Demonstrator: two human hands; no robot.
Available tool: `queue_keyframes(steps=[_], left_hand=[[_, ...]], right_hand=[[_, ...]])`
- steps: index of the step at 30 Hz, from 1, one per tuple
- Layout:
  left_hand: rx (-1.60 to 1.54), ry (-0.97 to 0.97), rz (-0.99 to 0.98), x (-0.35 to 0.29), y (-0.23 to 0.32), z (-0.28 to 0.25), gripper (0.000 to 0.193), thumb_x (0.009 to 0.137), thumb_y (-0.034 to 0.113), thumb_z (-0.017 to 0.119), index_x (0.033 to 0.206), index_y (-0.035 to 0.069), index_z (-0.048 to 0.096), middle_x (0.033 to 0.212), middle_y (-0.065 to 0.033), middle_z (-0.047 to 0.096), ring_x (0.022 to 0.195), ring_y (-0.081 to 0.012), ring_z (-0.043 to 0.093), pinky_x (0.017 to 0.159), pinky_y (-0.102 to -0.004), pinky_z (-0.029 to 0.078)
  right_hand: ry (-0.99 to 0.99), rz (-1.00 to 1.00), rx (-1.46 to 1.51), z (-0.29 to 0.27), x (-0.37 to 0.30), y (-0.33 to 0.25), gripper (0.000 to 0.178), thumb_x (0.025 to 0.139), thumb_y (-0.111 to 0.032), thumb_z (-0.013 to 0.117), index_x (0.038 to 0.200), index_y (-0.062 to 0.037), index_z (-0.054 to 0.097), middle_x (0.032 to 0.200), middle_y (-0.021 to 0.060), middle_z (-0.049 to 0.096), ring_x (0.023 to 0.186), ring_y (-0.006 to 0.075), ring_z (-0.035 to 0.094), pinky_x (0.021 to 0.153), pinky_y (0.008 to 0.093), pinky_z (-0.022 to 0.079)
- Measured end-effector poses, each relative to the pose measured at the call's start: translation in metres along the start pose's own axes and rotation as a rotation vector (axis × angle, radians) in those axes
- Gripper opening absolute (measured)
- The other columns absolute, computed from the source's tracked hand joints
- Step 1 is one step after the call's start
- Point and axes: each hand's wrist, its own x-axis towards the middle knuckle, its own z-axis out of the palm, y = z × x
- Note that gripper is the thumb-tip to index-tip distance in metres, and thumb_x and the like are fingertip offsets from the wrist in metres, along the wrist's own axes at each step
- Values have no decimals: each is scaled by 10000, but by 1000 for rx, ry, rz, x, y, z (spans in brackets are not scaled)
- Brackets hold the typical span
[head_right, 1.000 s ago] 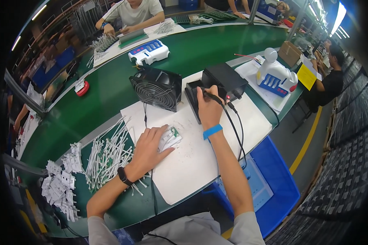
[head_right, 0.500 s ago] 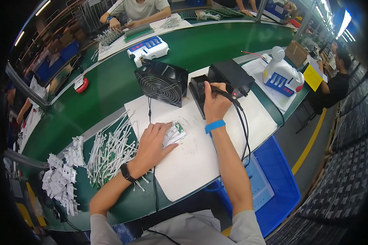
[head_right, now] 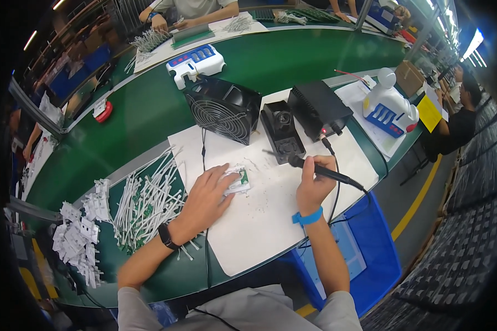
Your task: The person solders electronic components and wires onto plastic fixture frames with a soldering iron.
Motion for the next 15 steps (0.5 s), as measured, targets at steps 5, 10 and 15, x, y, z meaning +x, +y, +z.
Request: queue_keyframes(steps=[5,10,15], left_hand=[[45,-32,40,4,0,-4,532,893,104,697,1409,123,567,1377,-225,535,1285,-404,483,1074,-457,423],[70,-39,52,6,0,-2,506,899,106,681,1397,103,586,1378,-229,532,1265,-410,497,1065,-458,454],[81,-52,55,6,1,-5,501,897,109,683,1390,96,593,1383,-232,533,1262,-412,504,1060,-448,471]], right_hand=[[-109,174,84,5,-7,-6,175,1015,-86,610,889,-76,489,715,-26,484,591,33,387,528,210,296],[-258,232,170,6,-16,-11,173,985,-4,632,911,-55,485,783,-1,514,710,50,424,616,200,340],[-282,214,180,9,-17,-12,187,987,-7,629,895,-61,475,752,-12,482,671,38,388,589,205,310]])
